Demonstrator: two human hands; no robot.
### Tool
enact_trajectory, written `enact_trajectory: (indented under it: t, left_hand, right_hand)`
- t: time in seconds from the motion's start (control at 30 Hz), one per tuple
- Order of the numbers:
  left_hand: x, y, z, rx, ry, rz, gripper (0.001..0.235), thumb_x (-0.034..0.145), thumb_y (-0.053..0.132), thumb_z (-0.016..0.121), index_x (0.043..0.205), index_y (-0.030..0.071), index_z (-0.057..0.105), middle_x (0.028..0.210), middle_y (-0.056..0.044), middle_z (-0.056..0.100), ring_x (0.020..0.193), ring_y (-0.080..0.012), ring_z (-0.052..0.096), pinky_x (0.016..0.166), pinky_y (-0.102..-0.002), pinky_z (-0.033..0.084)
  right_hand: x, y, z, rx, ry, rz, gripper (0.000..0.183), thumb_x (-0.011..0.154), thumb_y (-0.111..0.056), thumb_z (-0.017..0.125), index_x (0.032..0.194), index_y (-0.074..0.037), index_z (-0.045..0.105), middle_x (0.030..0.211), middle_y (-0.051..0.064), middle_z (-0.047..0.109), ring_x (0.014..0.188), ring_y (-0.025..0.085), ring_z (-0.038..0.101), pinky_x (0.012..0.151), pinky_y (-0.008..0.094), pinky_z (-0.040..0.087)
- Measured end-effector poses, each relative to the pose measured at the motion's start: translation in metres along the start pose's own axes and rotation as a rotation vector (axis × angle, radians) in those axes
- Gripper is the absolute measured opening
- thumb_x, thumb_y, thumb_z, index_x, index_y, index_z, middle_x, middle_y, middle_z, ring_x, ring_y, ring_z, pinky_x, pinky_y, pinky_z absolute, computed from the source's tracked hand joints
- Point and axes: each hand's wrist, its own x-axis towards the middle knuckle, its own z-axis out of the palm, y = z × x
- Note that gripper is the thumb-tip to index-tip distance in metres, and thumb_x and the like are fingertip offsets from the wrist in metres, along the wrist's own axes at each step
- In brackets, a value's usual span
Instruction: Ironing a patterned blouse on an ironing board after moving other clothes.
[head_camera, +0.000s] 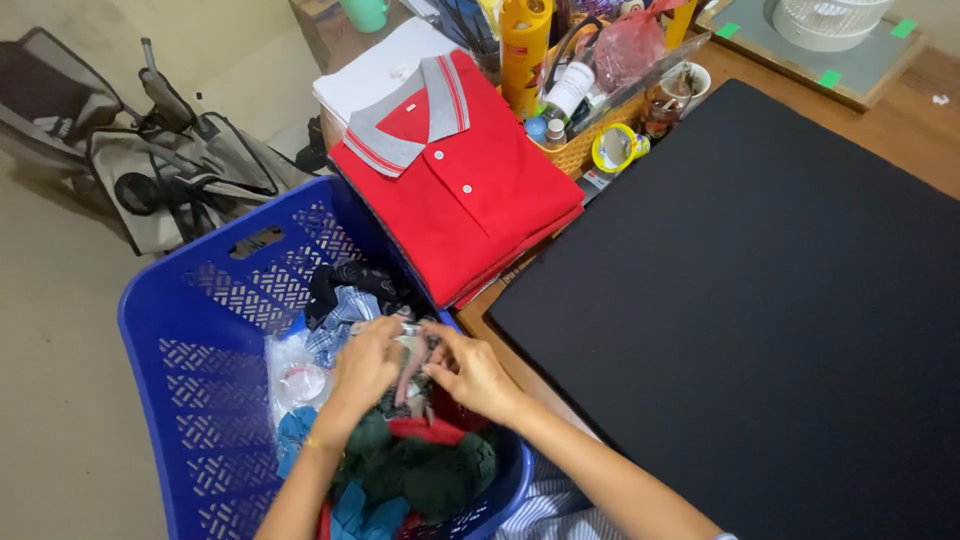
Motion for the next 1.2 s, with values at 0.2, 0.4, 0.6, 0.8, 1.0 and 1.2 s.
enact_trajectory:
  t: [0.2,0.4,0.6,0.8,1.0,1.2]
  left_hand:
    - [-0.012,0.113,-0.06,0.013,-0.083,0.175,0.016,0.096,0.01,0.063,0.11,0.007,0.068,0.11,-0.014,0.073,0.098,-0.0435,0.073,0.08,-0.055,0.057]
    - [0.006,0.197,-0.108,-0.18,0.33,0.55,0.021,0.11,0.016,0.069,0.13,0.009,0.066,0.131,-0.014,0.072,0.121,-0.0409,0.07,0.104,-0.05,0.057]
    - [0.047,0.251,-0.081,-0.018,0.324,0.665,0.091,0.086,0.049,0.083,0.156,0.003,0.05,0.153,-0.024,0.054,0.134,-0.0475,0.06,0.108,-0.061,0.046]
    - [0.086,0.292,0.065,-0.31,-0.385,0.692,0.063,0.094,0.047,0.082,0.139,0.005,0.067,0.125,-0.022,0.075,0.119,-0.0415,0.073,0.102,-0.05,0.056]
    - [0.106,0.378,0.141,-0.176,-0.362,0.763,0.028,0.095,0.025,0.074,0.121,0.012,0.073,0.117,-0.013,0.075,0.104,-0.0435,0.074,0.087,-0.057,0.059]
    - [0.153,0.477,0.1,-0.322,0.203,0.886,0.036,0.089,0.005,0.063,0.125,0.002,0.066,0.129,-0.025,0.066,0.091,-0.0499,0.071,0.075,-0.059,0.059]
  right_hand:
    - [0.014,-0.115,-0.064,-0.17,-0.066,0.201,0.04,0.097,-0.019,0.083,0.133,-0.008,0.07,0.086,0.016,0.077,0.077,0.026,0.075,0.072,0.039,0.059]
    - [0.002,-0.159,-0.144,0.119,0.453,-0.099,0.018,0.098,-0.003,0.075,0.116,-0.005,0.077,0.103,0.004,0.081,0.097,0.01,0.074,0.088,0.03,0.063]
    - [-0.076,-0.173,-0.332,0.15,1.073,-0.417,0.01,0.118,0.0,0.075,0.117,-0.006,0.066,0.11,0.001,0.069,0.099,0.01,0.064,0.091,0.028,0.055]
    - [-0.2,-0.149,-0.454,0.135,1.139,-0.548,0.006,0.133,-0.01,0.061,0.13,-0.005,0.059,0.114,0.009,0.072,0.093,0.018,0.071,0.085,0.032,0.06]
    - [-0.335,-0.073,-0.483,0.178,1.306,-0.463,0.003,0.132,-0.011,0.052,0.133,-0.01,0.054,0.117,0.012,0.074,0.095,0.022,0.076,0.082,0.036,0.064]
    - [-0.414,-0.042,-0.495,0.419,1.501,-0.581,0.017,0.124,0.01,0.049,0.137,0.003,0.057,0.12,0.011,0.066,0.099,0.018,0.07,0.092,0.03,0.061]
